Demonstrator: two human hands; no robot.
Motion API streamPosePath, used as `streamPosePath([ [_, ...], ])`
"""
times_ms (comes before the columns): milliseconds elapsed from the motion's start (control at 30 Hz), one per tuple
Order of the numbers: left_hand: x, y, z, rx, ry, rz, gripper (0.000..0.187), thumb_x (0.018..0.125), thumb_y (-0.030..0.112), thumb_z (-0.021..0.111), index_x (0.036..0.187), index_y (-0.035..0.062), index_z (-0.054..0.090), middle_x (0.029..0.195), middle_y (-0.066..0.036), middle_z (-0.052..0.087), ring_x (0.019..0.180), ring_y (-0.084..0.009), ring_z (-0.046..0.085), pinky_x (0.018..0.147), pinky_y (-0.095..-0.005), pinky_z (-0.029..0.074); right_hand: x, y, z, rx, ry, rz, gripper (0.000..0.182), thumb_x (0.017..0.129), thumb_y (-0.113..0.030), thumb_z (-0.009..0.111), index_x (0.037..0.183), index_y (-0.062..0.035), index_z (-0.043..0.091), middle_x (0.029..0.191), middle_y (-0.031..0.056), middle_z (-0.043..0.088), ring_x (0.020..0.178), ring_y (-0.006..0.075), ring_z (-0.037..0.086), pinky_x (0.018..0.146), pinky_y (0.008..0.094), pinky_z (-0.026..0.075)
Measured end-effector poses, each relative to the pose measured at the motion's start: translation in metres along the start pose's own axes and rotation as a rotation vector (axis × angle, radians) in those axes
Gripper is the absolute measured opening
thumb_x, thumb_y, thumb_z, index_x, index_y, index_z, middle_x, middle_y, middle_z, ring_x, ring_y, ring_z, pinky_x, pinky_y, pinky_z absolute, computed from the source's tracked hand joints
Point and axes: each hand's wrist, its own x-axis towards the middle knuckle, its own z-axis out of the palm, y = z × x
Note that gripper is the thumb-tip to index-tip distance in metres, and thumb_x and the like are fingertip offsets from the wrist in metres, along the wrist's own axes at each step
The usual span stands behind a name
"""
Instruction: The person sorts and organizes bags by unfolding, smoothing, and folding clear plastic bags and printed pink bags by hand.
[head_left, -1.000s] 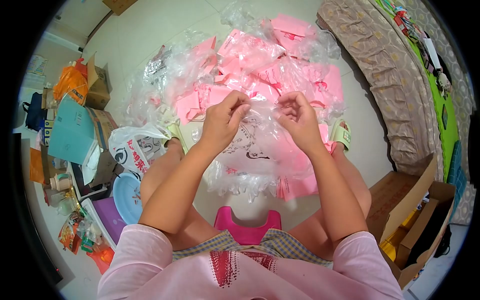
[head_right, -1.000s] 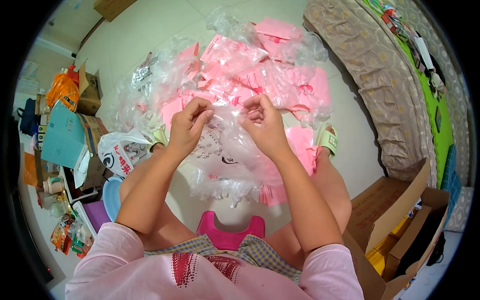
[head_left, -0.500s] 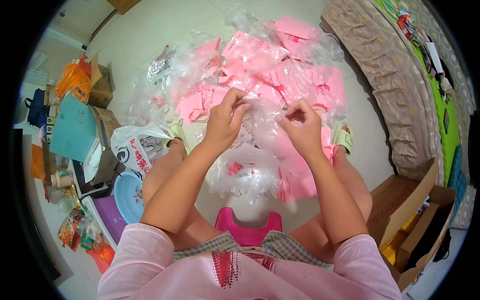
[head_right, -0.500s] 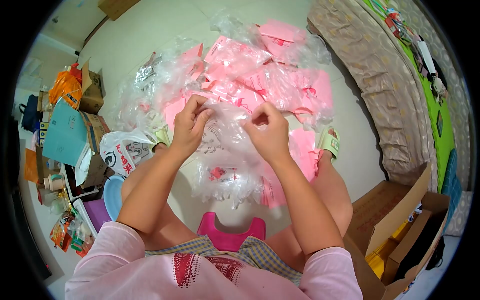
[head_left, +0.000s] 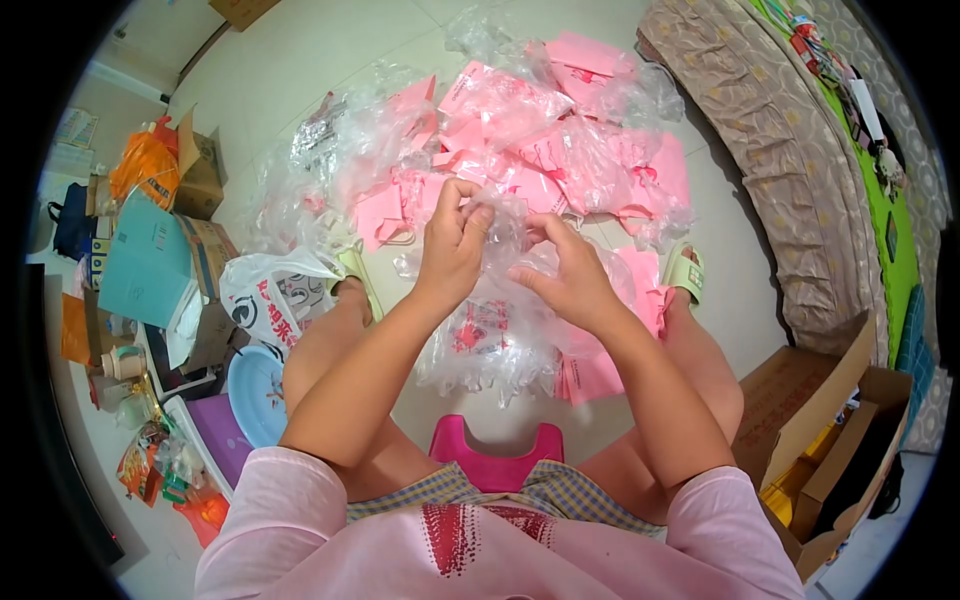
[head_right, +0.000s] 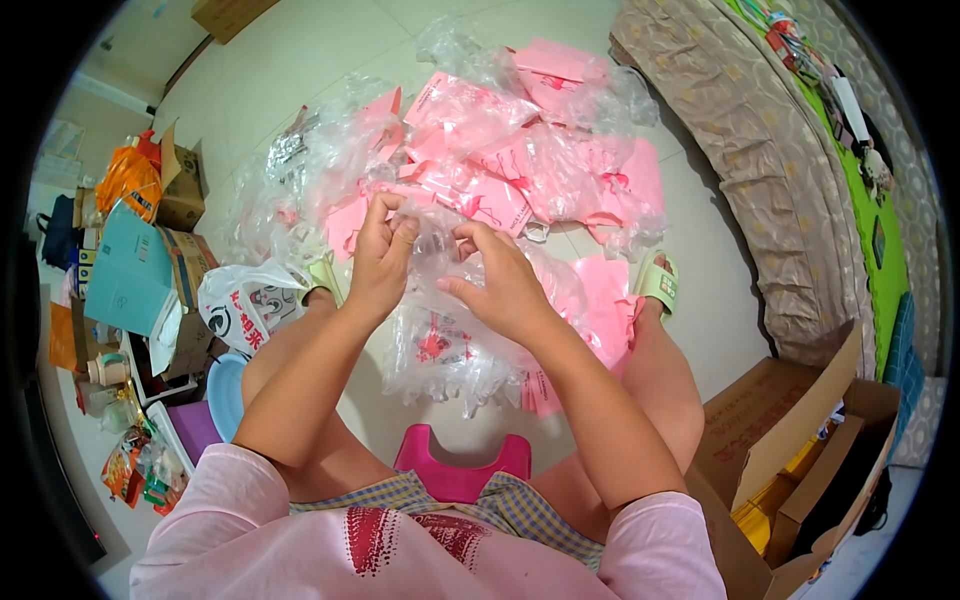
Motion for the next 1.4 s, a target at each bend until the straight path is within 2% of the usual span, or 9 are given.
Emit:
streamPosePath([
  [167,0.006,0.005,-0.01,0.017,0.221,0.194,0.008,0.092,0.008,0.047,0.097,0.0047,0.043,0.079,-0.001,0.052,0.068,-0.0057,0.043,0.061,-0.0204,0.036,0.0,0.005,-0.003,-0.093,-0.02,0.079,0.021,0.072,-0.006,0.066,0.09,0.0005,0.057,0.083,0.011,0.06,0.078,0.0211,0.058,0.073,0.0318,0.045],
  [233,0.008,0.009,-0.012,-0.003,0.264,0.207,0.007,0.093,0.008,0.046,0.097,0.0048,0.043,0.079,0.0,0.051,0.069,-0.0052,0.042,0.061,-0.0199,0.036,0.003,0.004,-0.004,-0.054,0.126,0.038,0.008,0.071,-0.003,0.063,0.077,-0.0009,0.057,0.073,0.0108,0.058,0.072,0.0263,0.057,0.07,0.0355,0.044],
  [367,0.009,0.006,-0.014,0.037,0.368,0.227,0.005,0.094,0.009,0.044,0.097,0.0048,0.043,0.077,0.001,0.049,0.067,-0.0037,0.04,0.06,-0.0185,0.034,0.006,0.005,-0.011,-0.085,0.206,0.028,0.013,0.071,-0.006,0.065,0.08,-0.0011,0.058,0.075,0.0103,0.058,0.076,0.0257,0.056,0.072,0.0347,0.043],
  [667,0.019,0.008,-0.031,-0.192,0.487,0.154,0.006,0.094,0.009,0.044,0.099,0.0066,0.042,0.079,0.001,0.047,0.064,-0.0022,0.038,0.056,-0.0184,0.032,0.001,-0.001,-0.021,-0.125,0.076,-0.085,0.048,0.065,-0.014,0.074,0.108,-0.0077,0.053,0.113,0.0093,0.048,0.105,0.0261,0.048,0.087,0.0363,0.043],
  [867,0.019,0.002,-0.031,-0.098,0.502,0.178,0.006,0.094,0.009,0.043,0.1,0.0065,0.042,0.079,0.001,0.047,0.064,-0.0018,0.038,0.055,-0.0183,0.032,0.0,0.011,-0.014,-0.021,-0.103,0.03,0.035,0.066,-0.008,0.073,0.098,-0.006,0.057,0.106,0.0103,0.053,0.096,0.0256,0.053,0.081,0.0333,0.046],
  [1067,0.019,0.009,-0.032,-0.116,0.581,0.11,0.005,0.094,0.008,0.042,0.098,0.0055,0.042,0.079,0.0,0.047,0.064,-0.0032,0.039,0.056,-0.0197,0.034,0.003,0.006,-0.012,0.051,0.146,-0.074,0.027,0.069,-0.004,0.067,0.094,-0.0034,0.058,0.103,0.0113,0.054,0.091,0.0248,0.054,0.079,0.0319,0.046],
  [1200,0.023,0.004,-0.037,-0.13,0.637,0.115,0.004,0.094,0.009,0.042,0.097,0.005,0.041,0.08,-0.002,0.047,0.065,-0.0042,0.041,0.056,-0.0201,0.036,0.002,0.007,-0.013,0.0,0.263,0.11,0.023,0.072,-0.006,0.065,0.094,-0.0023,0.057,0.104,0.0118,0.055,0.091,0.0232,0.055,0.08,0.0324,0.046],
  [1267,0.023,0.002,-0.039,-0.103,0.633,0.122,0.01,0.095,0.013,0.041,0.102,0.0054,0.042,0.089,-0.005,0.053,0.076,-0.0119,0.055,0.066,-0.0285,0.052,0.0,0.015,-0.011,0.013,0.235,0.177,0.023,0.073,-0.008,0.065,0.094,-0.0017,0.058,0.101,0.0117,0.057,0.088,0.0223,0.056,0.08,0.0322,0.046],
  [1400,0.024,0.006,-0.036,-0.166,0.645,0.12,0.004,0.094,0.008,0.042,0.097,0.0049,0.042,0.083,-0.002,0.048,0.07,-0.0055,0.043,0.061,-0.0204,0.038,-0.001,0.028,-0.011,0.052,0.164,0.253,0.015,0.076,-0.01,0.063,0.087,-0.0005,0.061,0.073,0.0094,0.061,0.066,0.0191,0.057,0.066,0.0306,0.046],
])
